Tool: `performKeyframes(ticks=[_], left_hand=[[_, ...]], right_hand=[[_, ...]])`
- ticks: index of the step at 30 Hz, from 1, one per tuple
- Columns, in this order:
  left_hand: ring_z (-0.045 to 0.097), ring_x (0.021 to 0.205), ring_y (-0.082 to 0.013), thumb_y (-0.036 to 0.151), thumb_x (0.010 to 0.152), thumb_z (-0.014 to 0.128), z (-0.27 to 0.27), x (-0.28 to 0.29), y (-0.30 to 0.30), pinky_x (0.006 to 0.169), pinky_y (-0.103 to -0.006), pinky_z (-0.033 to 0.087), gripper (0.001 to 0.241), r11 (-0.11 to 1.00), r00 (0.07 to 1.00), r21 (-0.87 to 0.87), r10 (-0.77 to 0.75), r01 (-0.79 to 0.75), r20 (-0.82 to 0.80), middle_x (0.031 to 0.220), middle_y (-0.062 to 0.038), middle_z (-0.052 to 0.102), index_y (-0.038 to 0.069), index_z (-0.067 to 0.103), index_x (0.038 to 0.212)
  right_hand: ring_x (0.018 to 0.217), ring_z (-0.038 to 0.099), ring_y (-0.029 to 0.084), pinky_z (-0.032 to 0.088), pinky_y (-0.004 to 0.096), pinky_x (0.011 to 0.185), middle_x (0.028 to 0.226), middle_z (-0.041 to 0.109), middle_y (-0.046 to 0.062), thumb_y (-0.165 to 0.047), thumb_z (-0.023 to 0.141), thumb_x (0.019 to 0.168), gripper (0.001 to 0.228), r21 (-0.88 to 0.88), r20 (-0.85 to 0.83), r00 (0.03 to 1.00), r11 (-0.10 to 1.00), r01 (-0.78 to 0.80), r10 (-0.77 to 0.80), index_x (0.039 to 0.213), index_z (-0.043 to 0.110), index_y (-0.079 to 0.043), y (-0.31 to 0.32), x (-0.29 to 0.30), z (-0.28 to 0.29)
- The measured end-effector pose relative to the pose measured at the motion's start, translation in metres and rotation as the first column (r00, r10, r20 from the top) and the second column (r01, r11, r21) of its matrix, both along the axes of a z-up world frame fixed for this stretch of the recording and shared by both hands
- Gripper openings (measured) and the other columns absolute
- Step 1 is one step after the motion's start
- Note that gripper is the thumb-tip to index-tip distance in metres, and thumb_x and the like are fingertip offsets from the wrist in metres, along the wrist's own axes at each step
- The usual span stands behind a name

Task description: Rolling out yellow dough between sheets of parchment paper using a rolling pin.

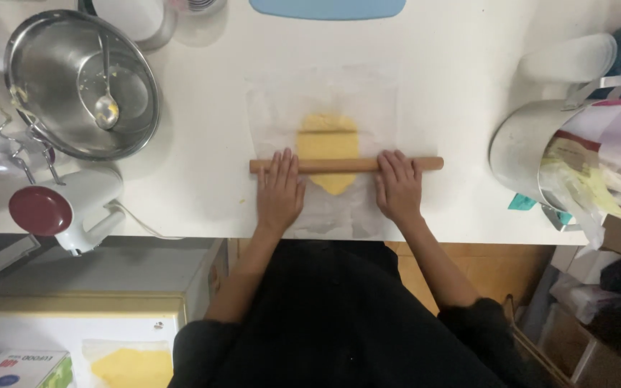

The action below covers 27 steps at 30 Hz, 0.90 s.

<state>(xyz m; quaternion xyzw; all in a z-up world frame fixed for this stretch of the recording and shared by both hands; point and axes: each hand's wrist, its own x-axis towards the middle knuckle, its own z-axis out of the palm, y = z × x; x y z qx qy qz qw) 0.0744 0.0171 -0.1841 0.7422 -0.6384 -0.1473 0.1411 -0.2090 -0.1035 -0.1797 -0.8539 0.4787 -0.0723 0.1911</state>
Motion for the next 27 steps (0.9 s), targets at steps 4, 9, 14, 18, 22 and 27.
performKeyframes(ticks=[4, 9, 14, 18, 22, 27], left_hand=[[0.03, 0.156, -0.0359, 0.034, 0.107, 0.054, 0.036, 0.034, -0.069, 0.123, -0.0583, 0.024, 0.06, 1.0, 0.999, -0.004, 0.017, -0.017, -0.042, 0.166, -0.021, 0.035, 0.003, 0.041, 0.157], [0.024, 0.155, -0.0303, 0.038, 0.088, 0.059, 0.047, 0.055, -0.112, 0.122, -0.0598, 0.017, 0.079, 0.976, 0.995, 0.211, -0.07, 0.055, 0.066, 0.168, -0.015, 0.026, 0.003, 0.035, 0.155], [0.026, 0.157, -0.032, 0.044, 0.105, 0.054, 0.004, 0.036, -0.057, 0.124, -0.0592, 0.021, 0.072, 0.999, 0.999, 0.032, -0.008, 0.007, 0.038, 0.169, -0.015, 0.029, 0.005, 0.034, 0.162], [0.028, 0.157, -0.0303, 0.042, 0.105, 0.053, 0.001, 0.024, -0.021, 0.125, -0.0581, 0.023, 0.07, 1.0, 0.995, 0.005, 0.014, -0.015, 0.102, 0.169, -0.012, 0.032, 0.006, 0.035, 0.162], [0.029, 0.156, -0.0319, 0.041, 0.106, 0.054, -0.006, 0.009, 0.021, 0.123, -0.0575, 0.023, 0.068, 1.0, 0.998, 0.016, 0.012, -0.013, 0.068, 0.168, -0.012, 0.034, 0.006, 0.034, 0.161], [0.029, 0.154, -0.0341, 0.041, 0.101, 0.056, 0.007, 0.0, 0.041, 0.122, -0.0595, 0.021, 0.074, 0.998, 0.999, 0.069, -0.012, 0.009, 0.036, 0.166, -0.015, 0.033, 0.002, 0.034, 0.159]], right_hand=[[0.15, 0.034, 0.038, 0.021, 0.067, 0.119, 0.158, 0.047, 0.018, -0.032, 0.056, 0.104, 0.052, 0.027, -0.133, 0.99, 0.998, 0.052, -0.048, 0.149, 0.052, -0.006, -0.039, 0.025, 0.01], [0.155, 0.027, 0.041, 0.015, 0.072, 0.116, 0.165, 0.036, 0.024, -0.031, 0.054, 0.094, 0.072, -0.025, -0.051, 0.998, 0.999, 0.027, -0.028, 0.157, 0.041, 0.002, -0.075, 0.054, 0.028], [0.158, 0.027, 0.038, 0.009, 0.071, 0.119, 0.168, 0.035, 0.021, -0.035, 0.048, 0.102, 0.068, -0.049, -0.145, 0.989, 0.999, 0.014, -0.021, 0.159, 0.039, 0.001, -0.036, 0.04, 0.019], [0.159, 0.027, 0.036, 0.006, 0.07, 0.121, 0.17, 0.035, 0.019, -0.037, 0.047, 0.108, 0.067, -0.084, -0.179, 0.984, 0.996, 0.003, -0.018, 0.162, 0.037, 0.001, 0.0, 0.024, 0.012], [0.158, 0.027, 0.037, 0.007, 0.069, 0.121, 0.169, 0.034, 0.02, -0.036, 0.051, 0.105, 0.07, -0.062, -0.155, 0.988, 0.998, -0.019, 0.01, 0.161, 0.036, 0.002, 0.033, 0.005, 0.008], [0.157, 0.027, 0.038, 0.009, 0.068, 0.121, 0.167, 0.035, 0.02, -0.035, 0.056, 0.101, 0.071, -0.061, -0.164, 0.986, 0.997, -0.043, 0.032, 0.159, 0.036, 0.001, 0.054, -0.007, 0.001]])
